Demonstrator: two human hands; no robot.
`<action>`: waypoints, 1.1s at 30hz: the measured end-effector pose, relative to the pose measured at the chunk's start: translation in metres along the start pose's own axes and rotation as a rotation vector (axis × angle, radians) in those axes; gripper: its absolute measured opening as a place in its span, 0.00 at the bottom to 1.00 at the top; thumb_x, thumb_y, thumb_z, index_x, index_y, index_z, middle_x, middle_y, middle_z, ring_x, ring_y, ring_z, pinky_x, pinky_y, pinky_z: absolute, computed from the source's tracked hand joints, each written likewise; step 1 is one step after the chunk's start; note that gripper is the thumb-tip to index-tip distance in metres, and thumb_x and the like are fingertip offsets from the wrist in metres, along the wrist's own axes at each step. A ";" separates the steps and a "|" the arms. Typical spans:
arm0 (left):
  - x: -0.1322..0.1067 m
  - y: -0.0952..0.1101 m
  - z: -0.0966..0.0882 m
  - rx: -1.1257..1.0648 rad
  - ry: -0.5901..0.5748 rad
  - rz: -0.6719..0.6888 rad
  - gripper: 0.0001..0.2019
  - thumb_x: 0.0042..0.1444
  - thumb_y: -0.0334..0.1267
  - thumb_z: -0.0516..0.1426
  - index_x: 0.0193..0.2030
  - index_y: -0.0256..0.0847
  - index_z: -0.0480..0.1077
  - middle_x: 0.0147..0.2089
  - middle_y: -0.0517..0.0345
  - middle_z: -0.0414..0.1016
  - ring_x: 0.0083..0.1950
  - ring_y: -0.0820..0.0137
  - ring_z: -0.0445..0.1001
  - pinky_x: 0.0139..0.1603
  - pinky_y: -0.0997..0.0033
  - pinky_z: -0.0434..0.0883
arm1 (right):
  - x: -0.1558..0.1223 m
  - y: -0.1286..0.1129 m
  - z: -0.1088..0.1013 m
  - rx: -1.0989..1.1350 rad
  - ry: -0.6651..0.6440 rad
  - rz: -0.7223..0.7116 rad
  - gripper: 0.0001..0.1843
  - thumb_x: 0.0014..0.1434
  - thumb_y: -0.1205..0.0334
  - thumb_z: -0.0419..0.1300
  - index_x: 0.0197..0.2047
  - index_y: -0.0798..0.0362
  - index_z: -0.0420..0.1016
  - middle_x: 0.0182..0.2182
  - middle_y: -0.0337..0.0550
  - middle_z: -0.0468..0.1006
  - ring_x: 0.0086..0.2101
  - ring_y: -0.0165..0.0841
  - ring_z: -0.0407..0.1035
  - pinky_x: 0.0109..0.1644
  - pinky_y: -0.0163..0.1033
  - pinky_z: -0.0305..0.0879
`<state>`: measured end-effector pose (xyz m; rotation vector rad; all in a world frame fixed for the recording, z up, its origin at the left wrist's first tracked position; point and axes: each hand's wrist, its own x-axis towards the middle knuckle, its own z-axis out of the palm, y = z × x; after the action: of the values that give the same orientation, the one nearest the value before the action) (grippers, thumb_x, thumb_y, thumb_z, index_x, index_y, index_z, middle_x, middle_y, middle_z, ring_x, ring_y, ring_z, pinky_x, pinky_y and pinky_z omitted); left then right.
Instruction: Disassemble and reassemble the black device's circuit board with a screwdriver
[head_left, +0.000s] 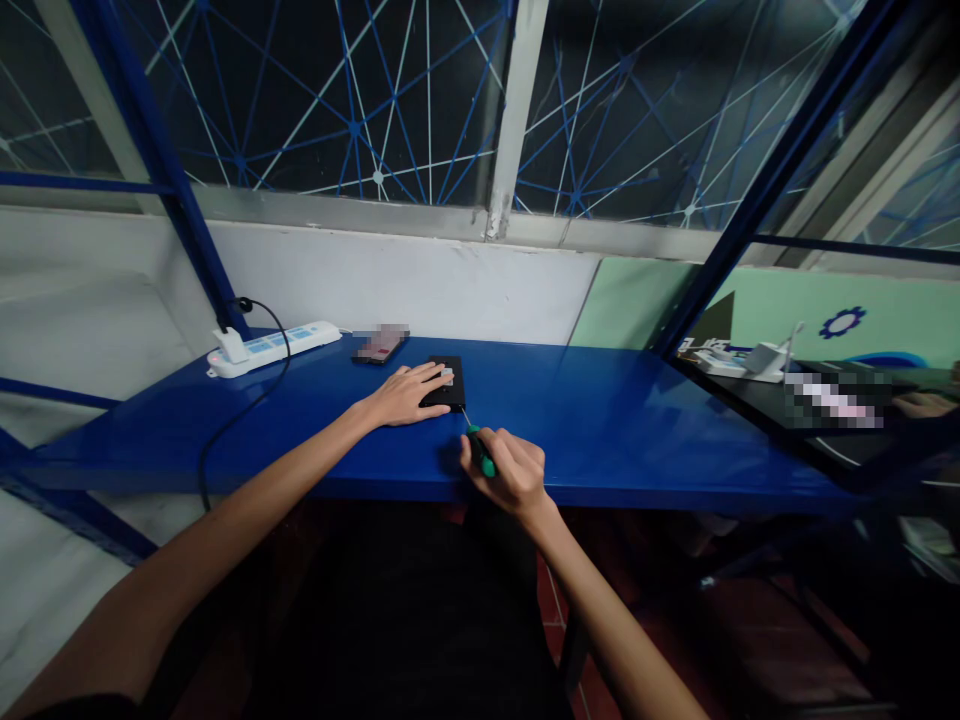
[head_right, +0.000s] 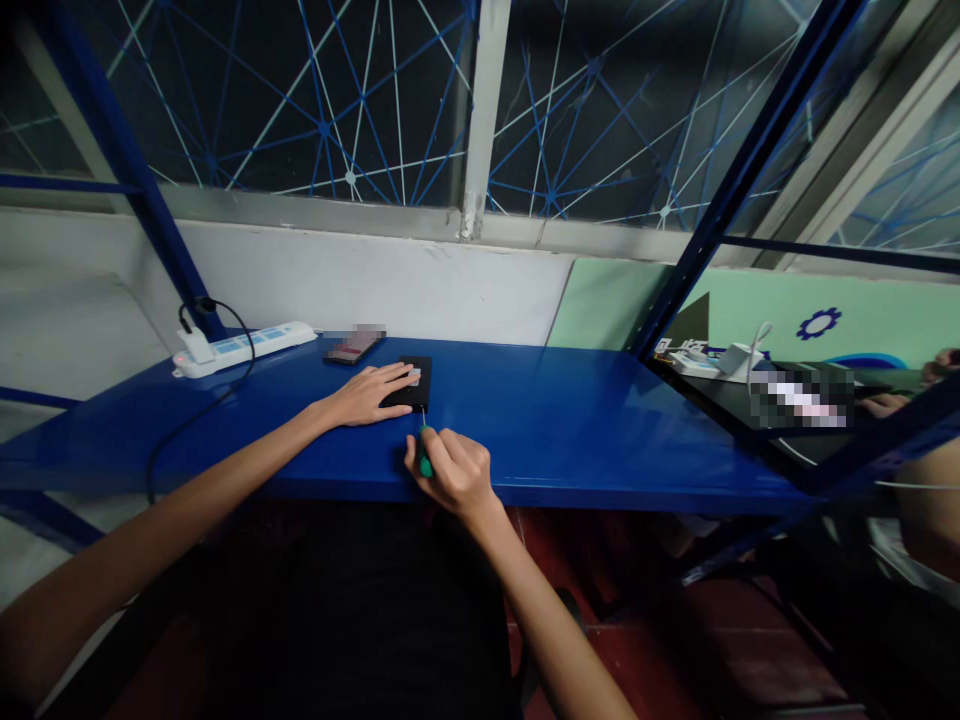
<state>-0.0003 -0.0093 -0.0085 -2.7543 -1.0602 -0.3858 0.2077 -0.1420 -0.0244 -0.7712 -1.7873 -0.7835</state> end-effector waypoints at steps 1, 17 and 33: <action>0.000 0.000 0.000 0.000 0.004 0.001 0.34 0.64 0.62 0.45 0.70 0.46 0.55 0.72 0.45 0.54 0.72 0.52 0.54 0.63 0.48 0.59 | 0.000 0.000 0.000 0.000 -0.003 0.000 0.06 0.59 0.66 0.61 0.39 0.54 0.68 0.21 0.35 0.72 0.19 0.25 0.65 0.25 0.33 0.59; 0.002 0.008 0.002 0.051 0.022 -0.042 0.35 0.64 0.64 0.42 0.69 0.44 0.57 0.71 0.44 0.57 0.71 0.53 0.55 0.63 0.49 0.59 | 0.001 0.000 0.000 -0.019 0.017 0.013 0.05 0.58 0.65 0.64 0.36 0.55 0.71 0.19 0.35 0.71 0.18 0.24 0.64 0.25 0.33 0.58; 0.001 0.007 0.004 0.029 0.060 -0.007 0.34 0.64 0.61 0.45 0.70 0.43 0.57 0.70 0.41 0.57 0.71 0.49 0.55 0.64 0.45 0.56 | 0.003 0.005 -0.001 0.028 0.102 0.296 0.07 0.59 0.59 0.64 0.33 0.51 0.70 0.20 0.34 0.74 0.18 0.25 0.68 0.25 0.30 0.62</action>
<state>0.0056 -0.0123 -0.0126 -2.6966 -1.0526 -0.4480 0.2115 -0.1396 -0.0202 -0.9347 -1.5455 -0.5884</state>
